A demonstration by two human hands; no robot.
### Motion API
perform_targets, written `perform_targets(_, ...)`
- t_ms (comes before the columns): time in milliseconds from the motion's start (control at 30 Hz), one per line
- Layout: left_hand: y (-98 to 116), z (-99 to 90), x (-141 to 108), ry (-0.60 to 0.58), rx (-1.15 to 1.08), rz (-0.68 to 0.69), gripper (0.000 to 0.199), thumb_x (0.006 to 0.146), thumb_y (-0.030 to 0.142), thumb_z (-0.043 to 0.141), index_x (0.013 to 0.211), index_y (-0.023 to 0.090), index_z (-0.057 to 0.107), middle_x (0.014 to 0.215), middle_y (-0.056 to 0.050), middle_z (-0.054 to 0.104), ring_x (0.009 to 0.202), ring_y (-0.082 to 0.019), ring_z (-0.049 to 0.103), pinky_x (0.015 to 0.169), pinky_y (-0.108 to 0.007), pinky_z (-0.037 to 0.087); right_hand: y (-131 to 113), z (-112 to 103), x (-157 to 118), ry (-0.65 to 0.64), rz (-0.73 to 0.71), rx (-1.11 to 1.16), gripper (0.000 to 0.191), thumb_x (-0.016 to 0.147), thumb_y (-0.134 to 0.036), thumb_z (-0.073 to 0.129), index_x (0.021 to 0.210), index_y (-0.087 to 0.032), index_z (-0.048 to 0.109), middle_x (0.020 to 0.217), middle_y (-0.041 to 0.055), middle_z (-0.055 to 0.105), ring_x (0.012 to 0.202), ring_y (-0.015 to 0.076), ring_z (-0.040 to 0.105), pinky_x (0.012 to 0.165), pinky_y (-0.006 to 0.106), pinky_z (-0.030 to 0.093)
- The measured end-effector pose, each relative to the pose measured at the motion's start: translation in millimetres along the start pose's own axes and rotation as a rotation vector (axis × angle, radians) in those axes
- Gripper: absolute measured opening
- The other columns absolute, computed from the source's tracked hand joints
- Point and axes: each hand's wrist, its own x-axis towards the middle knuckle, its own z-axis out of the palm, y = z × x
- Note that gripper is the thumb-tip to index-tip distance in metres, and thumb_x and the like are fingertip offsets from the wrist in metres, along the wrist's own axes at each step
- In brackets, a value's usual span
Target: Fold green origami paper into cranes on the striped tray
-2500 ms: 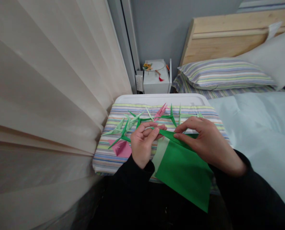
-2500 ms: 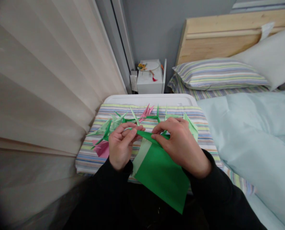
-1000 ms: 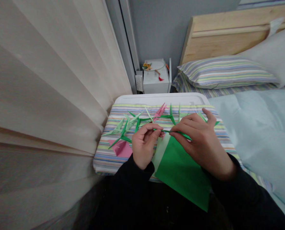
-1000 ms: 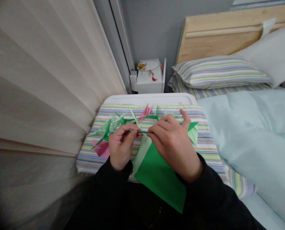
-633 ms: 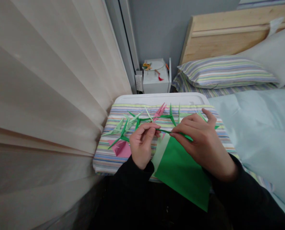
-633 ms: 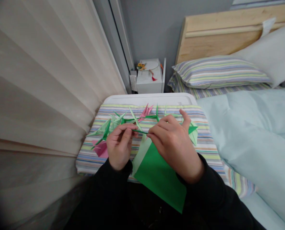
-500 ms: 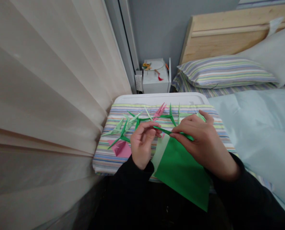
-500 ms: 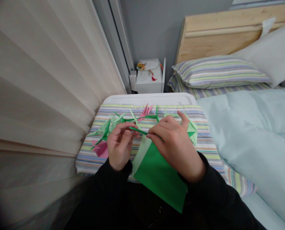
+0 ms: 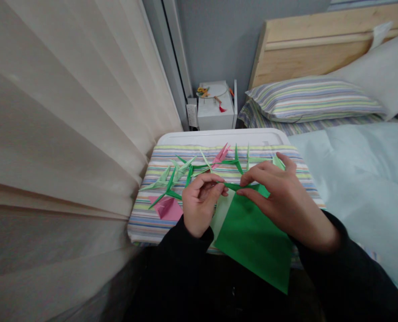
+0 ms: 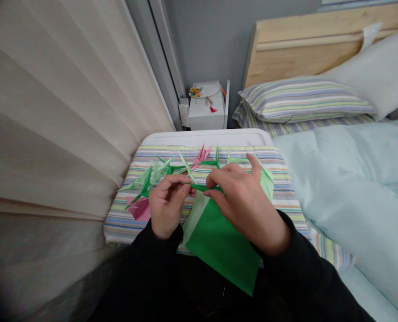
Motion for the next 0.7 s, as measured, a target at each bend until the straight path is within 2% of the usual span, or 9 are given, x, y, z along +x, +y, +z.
perform_targets(400,-5,-3.0,-1,-0.016,-0.006,0.064,0.006,0.089,0.022,0.074,0.093,0.018,0.073,0.082,-0.001,0.07,0.067,-0.01,0.068,0.064,-0.02,0.057,-2,-3,5,0.002,0.063,0.179,0.013,0.086,-0.017,0.073,0.078,-0.022,0.065,0.077,-0.0043,0.073,0.08,0.0198,0.071,0.114,0.059,0.032)
perform_targets(700,-8,-3.5,-3,0.045,-0.043,0.098,0.006,0.089,0.02,0.074,0.094,0.02,0.072,0.084,0.0,0.071,0.069,-0.009,0.07,0.066,-0.02,0.058,-9,-3,11,0.032,0.095,0.179,0.015,0.085,-0.015,0.068,0.073,-0.024,0.064,0.074,-0.0051,0.074,0.073,0.0186,0.07,0.112,0.054,0.037)
